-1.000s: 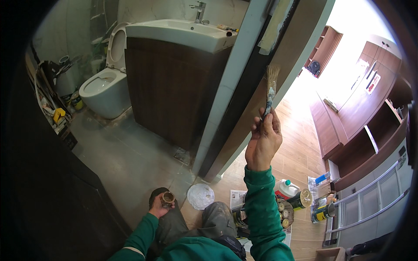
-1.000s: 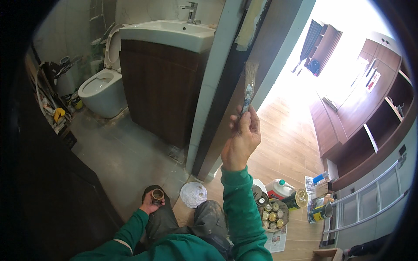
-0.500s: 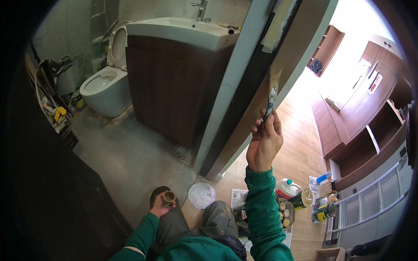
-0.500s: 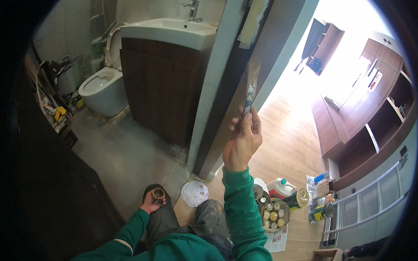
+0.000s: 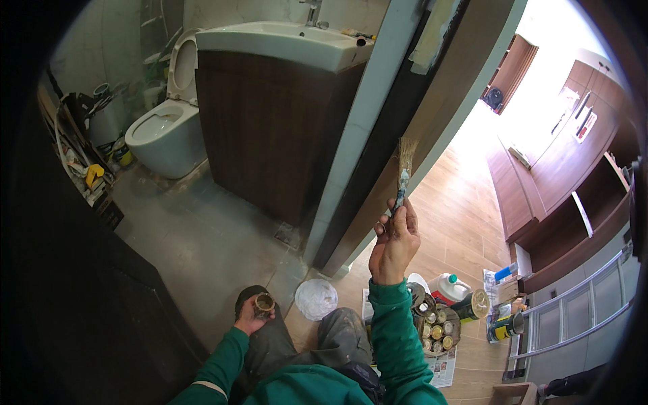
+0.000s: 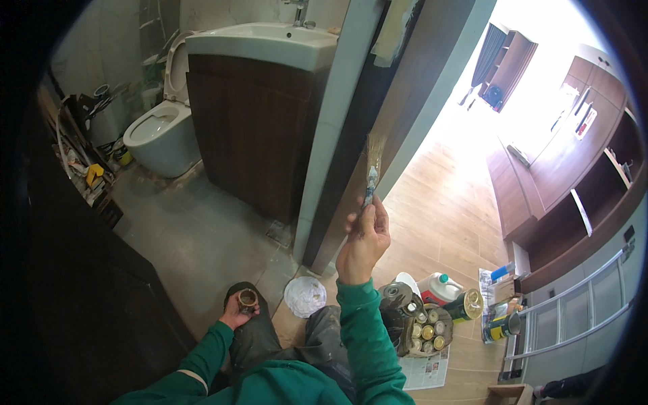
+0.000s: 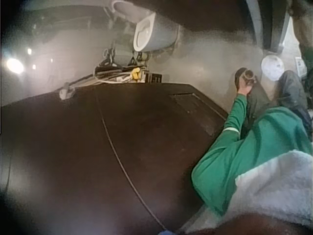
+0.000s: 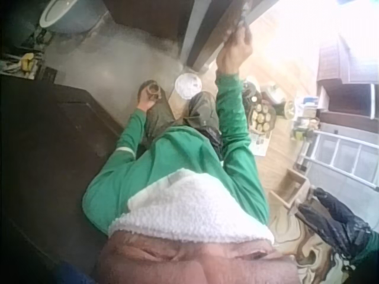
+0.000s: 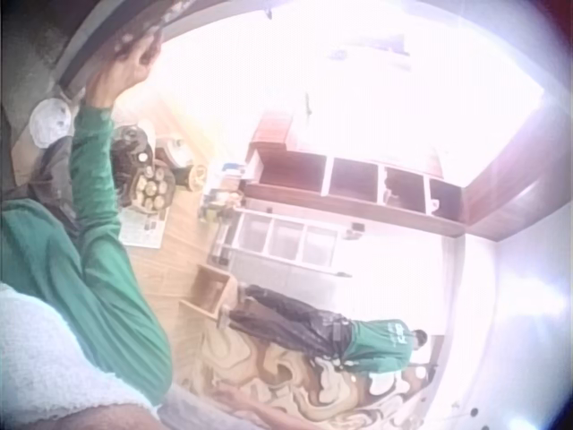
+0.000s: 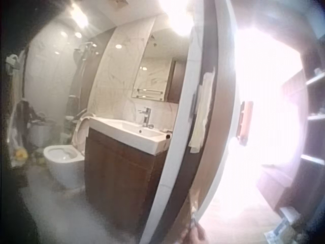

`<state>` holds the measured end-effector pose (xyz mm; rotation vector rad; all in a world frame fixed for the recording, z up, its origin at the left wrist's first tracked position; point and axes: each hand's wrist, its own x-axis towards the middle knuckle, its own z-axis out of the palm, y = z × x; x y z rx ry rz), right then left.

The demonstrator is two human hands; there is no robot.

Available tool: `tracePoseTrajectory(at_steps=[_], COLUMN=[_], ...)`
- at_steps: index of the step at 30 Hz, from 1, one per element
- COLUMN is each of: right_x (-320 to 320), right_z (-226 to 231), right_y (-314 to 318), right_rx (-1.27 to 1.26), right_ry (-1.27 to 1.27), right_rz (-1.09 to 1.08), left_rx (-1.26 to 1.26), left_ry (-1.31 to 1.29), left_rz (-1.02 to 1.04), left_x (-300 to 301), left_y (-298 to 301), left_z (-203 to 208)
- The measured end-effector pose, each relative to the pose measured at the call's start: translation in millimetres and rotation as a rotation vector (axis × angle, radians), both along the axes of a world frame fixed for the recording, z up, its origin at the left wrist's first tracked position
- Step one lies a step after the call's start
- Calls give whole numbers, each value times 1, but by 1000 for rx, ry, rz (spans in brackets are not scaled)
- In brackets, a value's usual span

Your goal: The person paints a vertical door frame using a brush and a small paint container. They repeatedly dip the brush into the container and apply paint to the frame edge, working from lower to higher sections. Another person is visible in the background working near the sink.

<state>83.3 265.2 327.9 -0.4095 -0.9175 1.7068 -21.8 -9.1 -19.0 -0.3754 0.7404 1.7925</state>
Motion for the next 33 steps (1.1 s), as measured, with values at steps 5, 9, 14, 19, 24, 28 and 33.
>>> tracePoseTrajectory(at_steps=[5,9,14,19,24,28,33], right_x=[4,6,11,32,99,147,182], right_z=[-23,-44,-68,-78,-77,-54,-1], right_y=[-4,-5,-8,-19,-43,-31,-26], right_rx=[-46,-60,-130,-175,-135,8,506], right_ry=[-42,-69,-112,-192,-287,-412,-778], right_rz=[-10,-16,-33,19,45,42,65], left_rx=[38,34,1,-10,-40,174,219], left_ry=[46,36,57,53,59,185,264], left_rz=[3,1,-19,-23,8,-25,-23], left_x=[1,2,1,3,2,9,23], left_y=[0,0,1,7,34,59,91], left_z=[-2,-5,0,21,70,134,196])
